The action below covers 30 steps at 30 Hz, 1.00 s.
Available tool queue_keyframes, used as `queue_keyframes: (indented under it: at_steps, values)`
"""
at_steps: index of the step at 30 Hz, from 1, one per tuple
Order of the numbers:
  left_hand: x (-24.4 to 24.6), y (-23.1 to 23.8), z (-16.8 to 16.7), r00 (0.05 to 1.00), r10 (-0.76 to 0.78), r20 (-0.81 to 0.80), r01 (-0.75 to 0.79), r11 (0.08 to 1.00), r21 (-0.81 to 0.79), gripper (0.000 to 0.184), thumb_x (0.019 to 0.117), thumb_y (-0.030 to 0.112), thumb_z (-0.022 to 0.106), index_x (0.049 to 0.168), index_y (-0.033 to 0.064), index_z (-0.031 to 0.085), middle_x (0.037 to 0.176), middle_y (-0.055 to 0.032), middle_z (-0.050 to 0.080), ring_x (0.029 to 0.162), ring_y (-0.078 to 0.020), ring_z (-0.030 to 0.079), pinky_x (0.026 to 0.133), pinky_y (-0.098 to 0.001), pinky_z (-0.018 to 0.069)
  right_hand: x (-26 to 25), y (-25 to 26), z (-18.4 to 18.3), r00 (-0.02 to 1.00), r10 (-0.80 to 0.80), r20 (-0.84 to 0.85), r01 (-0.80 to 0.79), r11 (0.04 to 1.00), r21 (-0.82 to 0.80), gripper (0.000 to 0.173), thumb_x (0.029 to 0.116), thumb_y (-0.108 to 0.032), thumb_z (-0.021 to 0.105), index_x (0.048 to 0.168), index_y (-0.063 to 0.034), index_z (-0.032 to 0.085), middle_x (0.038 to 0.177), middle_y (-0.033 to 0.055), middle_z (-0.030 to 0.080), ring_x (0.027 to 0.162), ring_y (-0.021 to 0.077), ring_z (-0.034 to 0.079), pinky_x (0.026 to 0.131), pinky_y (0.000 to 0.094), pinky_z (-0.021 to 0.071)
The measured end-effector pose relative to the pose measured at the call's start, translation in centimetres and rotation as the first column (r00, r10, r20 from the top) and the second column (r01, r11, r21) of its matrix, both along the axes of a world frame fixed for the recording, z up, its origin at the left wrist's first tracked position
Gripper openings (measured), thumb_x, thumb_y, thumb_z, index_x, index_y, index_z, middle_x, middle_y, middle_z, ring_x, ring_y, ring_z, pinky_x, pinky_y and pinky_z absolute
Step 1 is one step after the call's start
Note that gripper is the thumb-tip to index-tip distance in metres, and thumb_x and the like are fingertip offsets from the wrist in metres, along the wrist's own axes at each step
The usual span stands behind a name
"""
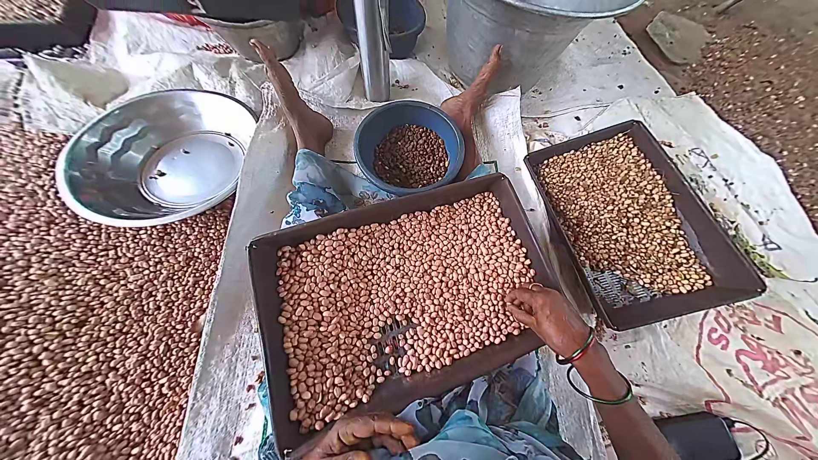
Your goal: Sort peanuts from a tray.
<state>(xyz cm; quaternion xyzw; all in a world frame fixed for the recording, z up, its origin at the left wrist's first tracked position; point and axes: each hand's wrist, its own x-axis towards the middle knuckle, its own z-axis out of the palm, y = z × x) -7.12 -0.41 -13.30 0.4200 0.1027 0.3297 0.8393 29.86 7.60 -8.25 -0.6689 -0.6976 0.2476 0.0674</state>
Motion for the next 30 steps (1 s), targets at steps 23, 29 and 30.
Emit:
queue_keyframes:
  at_steps: [23,29,30]
  values:
    - [-0.3,0.2,-0.9,0.999,-0.041,0.016,0.041,0.999,0.024,0.041,0.106,0.031,0.053,0.141,0.0123,0.06,0.138,-0.0034,0.065,0.124,-0.0116,0.063,0.106,-0.028,0.0496,0.0,3.4,0.0,0.998,0.056,-0.033,-0.039,0.92,0.389,0.016,0.096,-0.007,0.064,0.1,-0.0006,0.078,0.096,0.0212,0.074,0.088,0.0396,0.072,0.076,0.0554,0.0568]
    - [-0.1,0.0,-0.1,1.0,0.0,0.006,0.0,1.0,-0.007,0.039,0.1057,0.031,0.053,0.14,0.0137,0.062,0.136,-0.0008,0.067,0.121,-0.0089,0.064,0.104,-0.0256,0.0507,-3.2,2.4,-1.7,0.986,0.14,0.095,-0.158,0.96,0.232,0.019,0.0954,-0.012,0.067,0.103,0.0033,0.076,0.099,0.0278,0.072,0.095,0.0475,0.071,0.082,0.0598,0.0552]
    - [-0.1,0.0,-0.1,1.0,0.001,0.006,-0.001,1.0,-0.012,0.039,0.1055,0.031,0.054,0.14,0.0137,0.063,0.136,-0.0009,0.067,0.121,-0.0087,0.064,0.104,-0.0254,0.0506,-3.4,2.4,-1.9,0.983,0.137,0.119,-0.162,0.957,0.239,0.019,0.0952,-0.011,0.067,0.102,0.0041,0.076,0.097,0.0283,0.071,0.093,0.0476,0.071,0.082,0.0597,0.0551]
